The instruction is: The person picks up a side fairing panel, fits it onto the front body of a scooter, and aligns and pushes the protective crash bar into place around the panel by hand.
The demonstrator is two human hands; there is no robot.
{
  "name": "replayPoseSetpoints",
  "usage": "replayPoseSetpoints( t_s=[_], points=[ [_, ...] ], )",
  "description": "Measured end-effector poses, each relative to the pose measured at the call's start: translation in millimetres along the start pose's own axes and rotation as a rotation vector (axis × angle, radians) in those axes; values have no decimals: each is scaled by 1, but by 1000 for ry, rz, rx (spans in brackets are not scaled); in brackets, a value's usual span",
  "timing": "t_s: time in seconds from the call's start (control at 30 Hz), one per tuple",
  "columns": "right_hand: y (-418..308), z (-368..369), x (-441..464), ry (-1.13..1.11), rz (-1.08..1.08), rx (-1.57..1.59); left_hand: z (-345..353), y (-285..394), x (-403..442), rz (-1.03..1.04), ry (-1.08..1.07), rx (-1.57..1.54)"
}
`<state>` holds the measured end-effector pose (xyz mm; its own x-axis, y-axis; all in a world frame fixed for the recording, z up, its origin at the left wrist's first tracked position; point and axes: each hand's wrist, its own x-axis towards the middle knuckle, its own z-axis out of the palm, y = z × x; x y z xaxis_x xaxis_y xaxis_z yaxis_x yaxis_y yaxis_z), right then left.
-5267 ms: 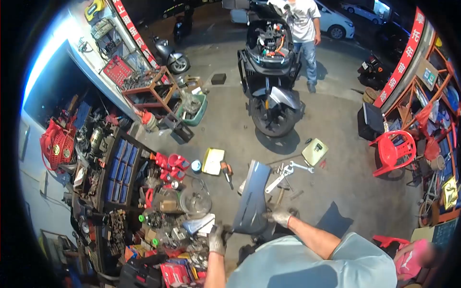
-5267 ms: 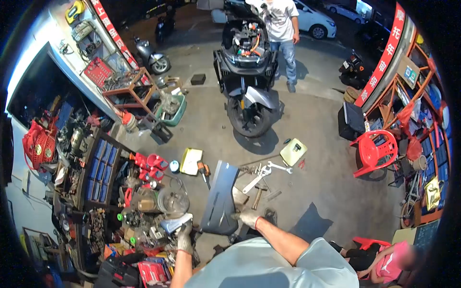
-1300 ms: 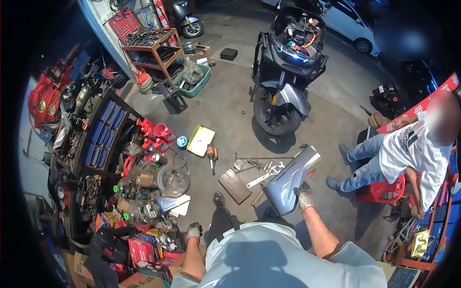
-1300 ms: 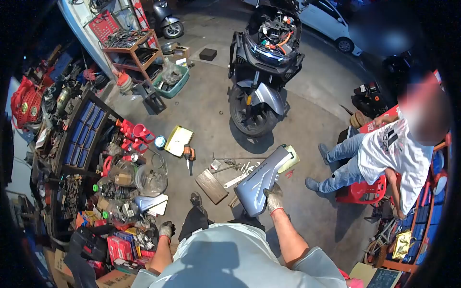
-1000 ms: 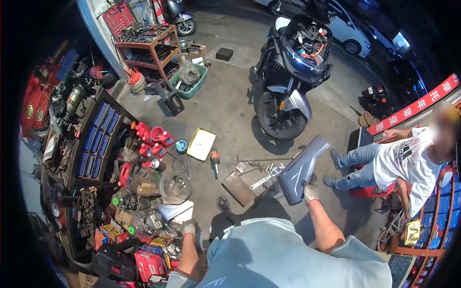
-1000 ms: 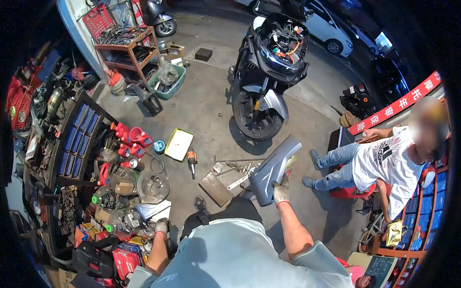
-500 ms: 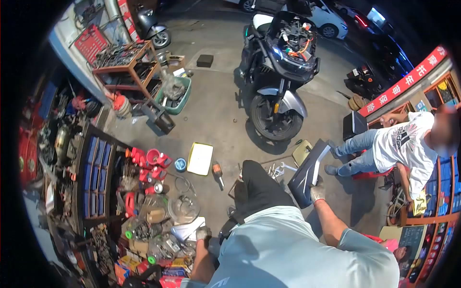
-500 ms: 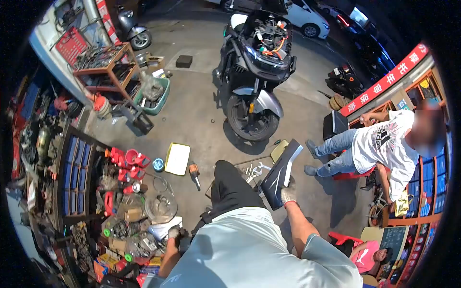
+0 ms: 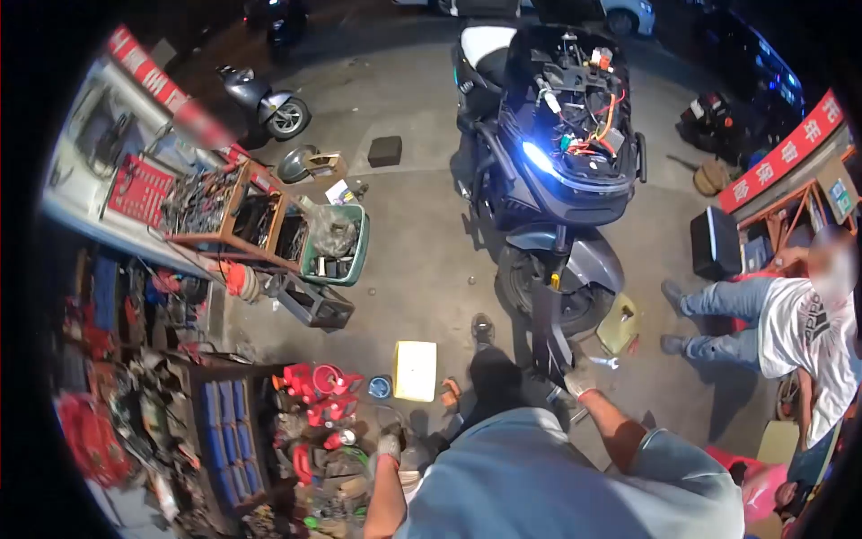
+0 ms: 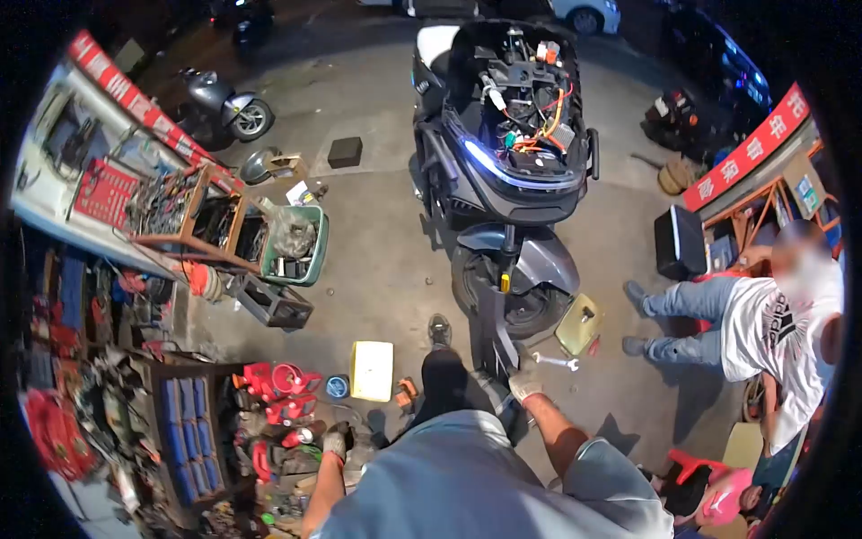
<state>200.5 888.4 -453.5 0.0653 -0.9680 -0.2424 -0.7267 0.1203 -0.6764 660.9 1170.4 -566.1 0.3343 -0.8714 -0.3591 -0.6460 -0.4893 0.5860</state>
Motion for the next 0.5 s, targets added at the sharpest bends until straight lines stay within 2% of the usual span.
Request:
replayPoseSetpoints(
  t_s=[0.07,0.1,0.13,0.17,0.2,0.23,0.3,0.37,0.4,0.43,0.5],
  points=[
    [-16,2,32,-12,-4,-16,-51,66,58,-728,-10,-1010],
    [-28,0,48,-15,-41,-62,-62,52,85,-522,-43,-901],
    [-35,0,60,-19,-23,-56,-54,-1,113,-153,71,-378],
    [-42,1,76,-45,-26,-98,-89,42,135,-157,64,-375],
    [-44,1,92,-70,-34,-143,-122,107,151,-635,28,-873],
    [-36,6,106,-71,-35,-148,-128,106,168,-617,52,-897],
    [-43,8,127,-14,-190,-20,-149,121,196,-570,105,-886],
    [-46,9,131,25,-148,35,-160,135,217,-581,115,-825],
    [-69,-2,131,65,-110,91,-165,133,231,-588,128,-767],
    [-105,-23,133,3,10,-20,-161,83,250,-549,-44,-1044],
    [-102,-17,138,49,-13,28,-166,83,272,-558,-47,-932]
  ],
)
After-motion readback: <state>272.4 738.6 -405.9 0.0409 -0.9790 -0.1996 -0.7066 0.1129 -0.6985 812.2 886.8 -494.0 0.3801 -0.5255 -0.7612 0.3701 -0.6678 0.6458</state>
